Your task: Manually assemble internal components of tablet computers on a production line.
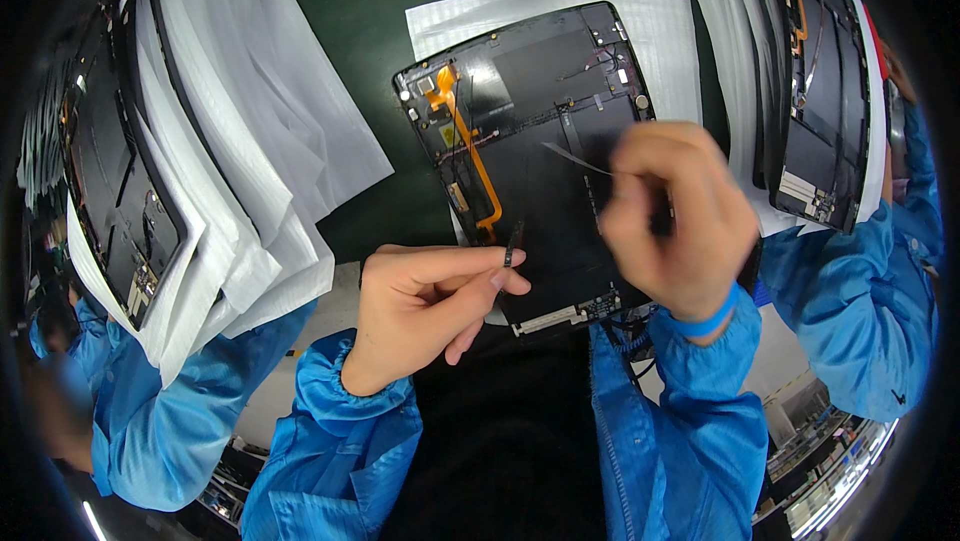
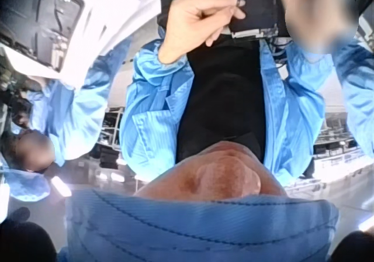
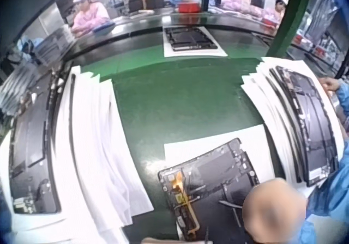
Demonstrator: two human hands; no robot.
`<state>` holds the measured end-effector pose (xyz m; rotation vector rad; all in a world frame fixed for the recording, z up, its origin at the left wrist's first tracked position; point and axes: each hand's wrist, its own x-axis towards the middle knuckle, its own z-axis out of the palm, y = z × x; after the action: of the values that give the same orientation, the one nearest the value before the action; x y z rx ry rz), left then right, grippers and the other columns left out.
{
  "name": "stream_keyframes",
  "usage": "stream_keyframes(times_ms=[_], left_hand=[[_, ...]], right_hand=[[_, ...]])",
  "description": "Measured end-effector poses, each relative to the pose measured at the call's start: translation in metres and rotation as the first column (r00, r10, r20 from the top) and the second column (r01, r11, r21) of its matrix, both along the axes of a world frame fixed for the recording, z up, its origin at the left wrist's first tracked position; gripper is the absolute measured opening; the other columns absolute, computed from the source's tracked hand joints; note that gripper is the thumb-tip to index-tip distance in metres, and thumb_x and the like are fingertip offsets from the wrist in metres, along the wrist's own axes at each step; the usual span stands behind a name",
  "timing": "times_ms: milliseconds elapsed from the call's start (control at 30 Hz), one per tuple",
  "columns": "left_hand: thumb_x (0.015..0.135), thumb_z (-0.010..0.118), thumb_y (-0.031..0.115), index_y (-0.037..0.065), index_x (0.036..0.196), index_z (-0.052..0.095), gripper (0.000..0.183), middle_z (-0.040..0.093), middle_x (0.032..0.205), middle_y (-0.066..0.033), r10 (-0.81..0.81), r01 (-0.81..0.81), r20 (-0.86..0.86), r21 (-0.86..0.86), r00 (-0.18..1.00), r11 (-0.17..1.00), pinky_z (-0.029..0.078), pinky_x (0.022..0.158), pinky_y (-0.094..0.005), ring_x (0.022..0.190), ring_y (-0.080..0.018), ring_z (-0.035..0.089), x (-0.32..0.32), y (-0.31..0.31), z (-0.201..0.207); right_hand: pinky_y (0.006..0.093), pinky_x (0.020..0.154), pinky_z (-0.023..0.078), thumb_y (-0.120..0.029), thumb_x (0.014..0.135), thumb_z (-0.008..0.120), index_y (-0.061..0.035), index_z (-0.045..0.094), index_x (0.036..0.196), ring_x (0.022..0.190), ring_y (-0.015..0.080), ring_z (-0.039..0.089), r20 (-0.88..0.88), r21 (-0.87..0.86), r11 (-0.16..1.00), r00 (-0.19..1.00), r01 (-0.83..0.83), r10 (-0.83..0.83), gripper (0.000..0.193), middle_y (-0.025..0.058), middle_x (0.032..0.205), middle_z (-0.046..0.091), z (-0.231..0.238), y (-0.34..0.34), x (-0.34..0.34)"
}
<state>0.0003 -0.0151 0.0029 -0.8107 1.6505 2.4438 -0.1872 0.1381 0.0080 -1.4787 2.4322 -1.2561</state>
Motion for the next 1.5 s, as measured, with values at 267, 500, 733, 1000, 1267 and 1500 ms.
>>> stream_keyframes(times_ms=[267,500,733,1000,1267,1500], left_hand=[[0.098,0.061,-0.007,-0.010,0.113,0.071,0.018,0.077,0.087,-0.0147,-0.027,0.027,-0.035,-0.016,0.999,1.000,0.045,0.043,-0.0188,0.048,-0.0051,0.058,-0.009,-0.005,0.005],[0.096,0.068,-0.002,-0.008,0.105,0.073,0.012,0.075,0.080,-0.0090,-0.132,0.119,-0.055,-0.200,0.990,0.973,0.043,0.044,-0.0180,0.051,-0.0040,0.060,-0.032,-0.004,0.015],[0.088,0.075,-0.002,-0.004,0.094,0.074,0.006,0.068,0.072,-0.0061,-0.113,0.009,-0.174,-0.508,0.978,0.861,0.045,0.051,-0.0216,0.057,-0.0048,0.061,-0.033,-0.004,0.016],[0.068,0.092,0.028,0.005,0.111,0.074,0.051,0.063,0.130,-0.0172,-0.347,-0.036,-0.111,-0.975,0.931,0.217,0.051,0.099,-0.0487,0.122,-0.0396,0.059,-0.024,-0.022,-0.007],[0.065,0.092,0.036,0.012,0.115,0.075,0.058,0.056,0.143,-0.0161,-0.406,0.032,-0.034,-0.987,0.913,0.157,0.050,0.106,-0.0494,0.133,-0.0397,0.053,-0.024,-0.027,-0.020],[0.065,0.090,0.035,0.023,0.111,0.079,0.049,0.056,0.143,-0.0153,-0.427,0.021,-0.053,-0.986,0.903,0.168,0.050,0.106,-0.0482,0.133,-0.0413,0.052,-0.024,-0.025,-0.021]], right_hand=[[0.0291,0.060,0.048,0.009,0.079,0.066,0.0010,0.065,0.087,0.070,0.0180,0.063,0.076,0.637,0.741,0.940,0.211,-0.333,0.011,0.0106,0.083,0.065,0.049,0.108,-0.002],[0.0298,0.073,0.058,0.000,0.074,0.081,-0.0050,0.075,0.110,0.097,0.0242,0.074,0.168,0.235,0.964,0.982,-0.123,0.085,0.036,0.0119,0.116,0.073,0.038,0.031,0.015],[0.0281,0.065,0.056,-0.003,0.074,0.081,-0.0054,0.073,0.101,0.084,0.0206,0.074,0.120,0.169,0.924,0.938,-0.342,0.325,0.028,0.0066,0.106,0.074,0.015,-0.001,0.005],[0.0359,0.080,0.057,0.000,0.072,0.080,-0.0051,0.075,0.093,0.093,0.0301,0.070,0.131,0.096,0.939,0.939,-0.330,0.317,0.022,0.0105,0.108,0.072,0.006,-0.016,-0.013],[0.0306,0.079,0.042,-0.008,0.072,0.082,-0.0069,0.079,0.084,0.108,0.0223,0.063,0.115,0.169,0.974,0.985,-0.151,0.133,0.013,0.0117,0.133,0.065,-0.012,-0.029,-0.039],[0.0365,0.090,0.047,-0.005,0.073,0.084,-0.0045,0.078,0.092,0.110,0.0295,0.061,0.134,0.005,0.984,0.975,-0.177,0.175,0.020,0.0177,0.127,0.059,-0.013,-0.037,-0.039]])
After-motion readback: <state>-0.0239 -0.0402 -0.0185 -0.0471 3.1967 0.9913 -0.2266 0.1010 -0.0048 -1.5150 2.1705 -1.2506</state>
